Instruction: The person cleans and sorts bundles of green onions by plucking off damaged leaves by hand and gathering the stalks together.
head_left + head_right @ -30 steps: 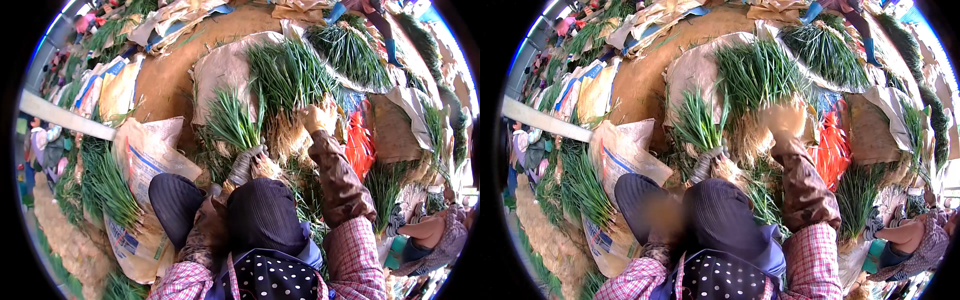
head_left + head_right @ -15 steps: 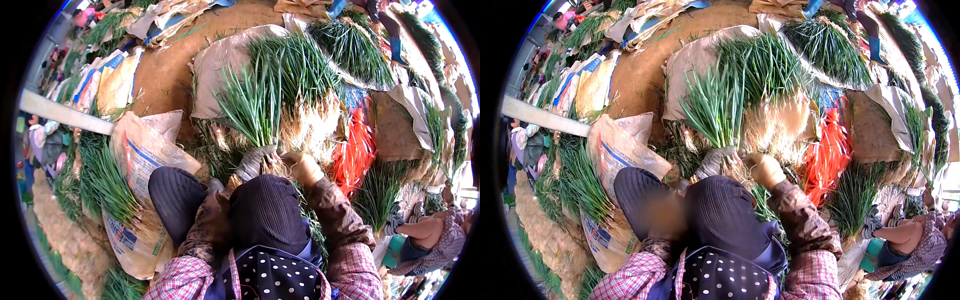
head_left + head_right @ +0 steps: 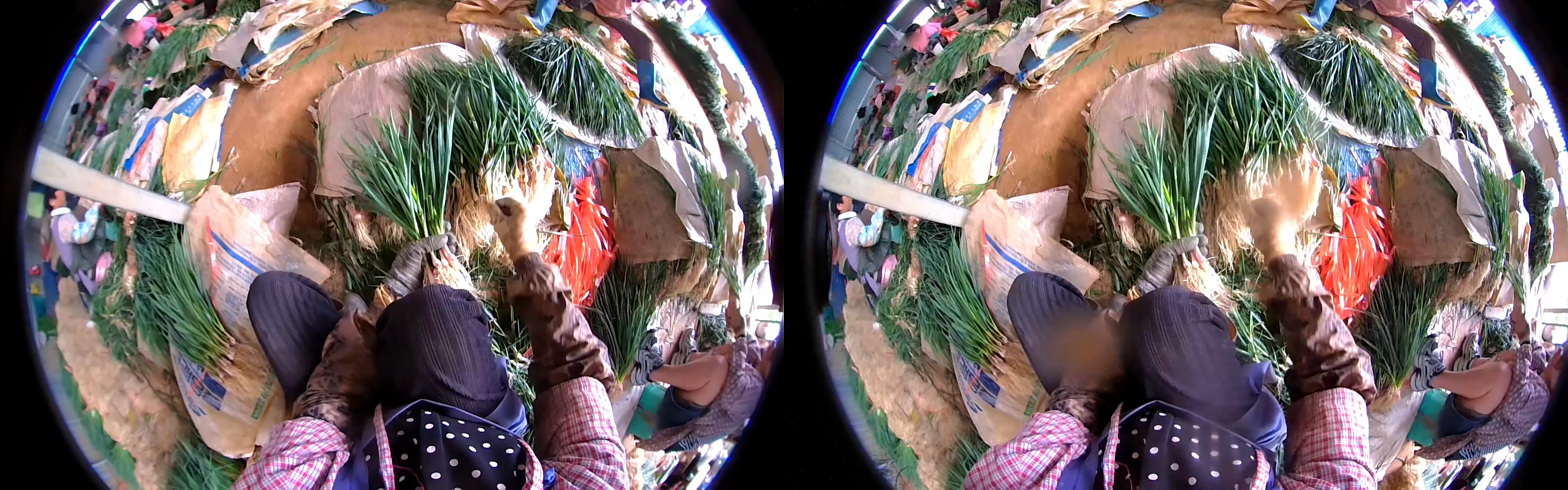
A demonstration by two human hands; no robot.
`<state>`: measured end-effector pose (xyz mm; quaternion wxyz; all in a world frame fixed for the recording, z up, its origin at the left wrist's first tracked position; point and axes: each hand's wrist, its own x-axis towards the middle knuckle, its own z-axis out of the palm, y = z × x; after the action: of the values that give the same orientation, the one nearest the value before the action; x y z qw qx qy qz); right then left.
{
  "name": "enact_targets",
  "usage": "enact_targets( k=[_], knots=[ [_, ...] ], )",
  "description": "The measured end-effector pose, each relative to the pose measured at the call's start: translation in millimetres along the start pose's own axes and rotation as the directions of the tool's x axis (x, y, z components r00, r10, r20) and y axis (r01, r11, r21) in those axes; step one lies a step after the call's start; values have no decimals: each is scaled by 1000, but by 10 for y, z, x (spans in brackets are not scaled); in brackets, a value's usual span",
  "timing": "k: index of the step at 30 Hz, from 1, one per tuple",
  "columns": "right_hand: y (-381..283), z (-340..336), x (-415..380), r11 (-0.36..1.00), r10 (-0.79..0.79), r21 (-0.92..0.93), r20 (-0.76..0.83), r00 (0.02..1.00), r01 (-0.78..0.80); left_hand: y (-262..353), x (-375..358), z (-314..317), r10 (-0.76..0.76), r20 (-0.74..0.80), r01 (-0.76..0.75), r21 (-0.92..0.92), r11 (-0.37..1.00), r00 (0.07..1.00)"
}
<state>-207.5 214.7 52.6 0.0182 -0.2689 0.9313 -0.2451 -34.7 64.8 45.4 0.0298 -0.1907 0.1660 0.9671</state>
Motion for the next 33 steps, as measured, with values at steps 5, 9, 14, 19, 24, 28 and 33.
enact_targets(
  k=[5, 9, 14, 19, 24, 28, 33],
  knots=[
    [-243, 4, -749, 837, 123, 509, 184, 975, -201, 15, 56, -36, -12, -30, 21, 329, 944, 999],
    [112, 213, -396, 967, 113, 245, -143, 983, -76, -7, -59, 163, -79, -50, 89, 254, 963, 996],
    [-73, -151, 453, 879, 131, -458, -29, 991, -130, -75, 11, 15, 2, -40, 6, 193, 981, 999],
    [-37, -142, 883, 921, 314, -299, 186, 931, -250, -105, 66, -76, 42, -45, -34, 169, 985, 998],
    [384, 111, 1060, 946, 325, -33, 156, 933, -324, -69, 148, -298, -37, -32, 43, 218, 975, 999],
    [49, -411, 780, 554, 375, 802, -1, 927, -224, -37, 20, 29, 56, -133, -38, 136, 990, 990],
    [559, -142, 526, 574, 48, 813, -148, 988, 94, -24, 93, -159, 61, -53, -43, 296, 954, 997]
  ],
)
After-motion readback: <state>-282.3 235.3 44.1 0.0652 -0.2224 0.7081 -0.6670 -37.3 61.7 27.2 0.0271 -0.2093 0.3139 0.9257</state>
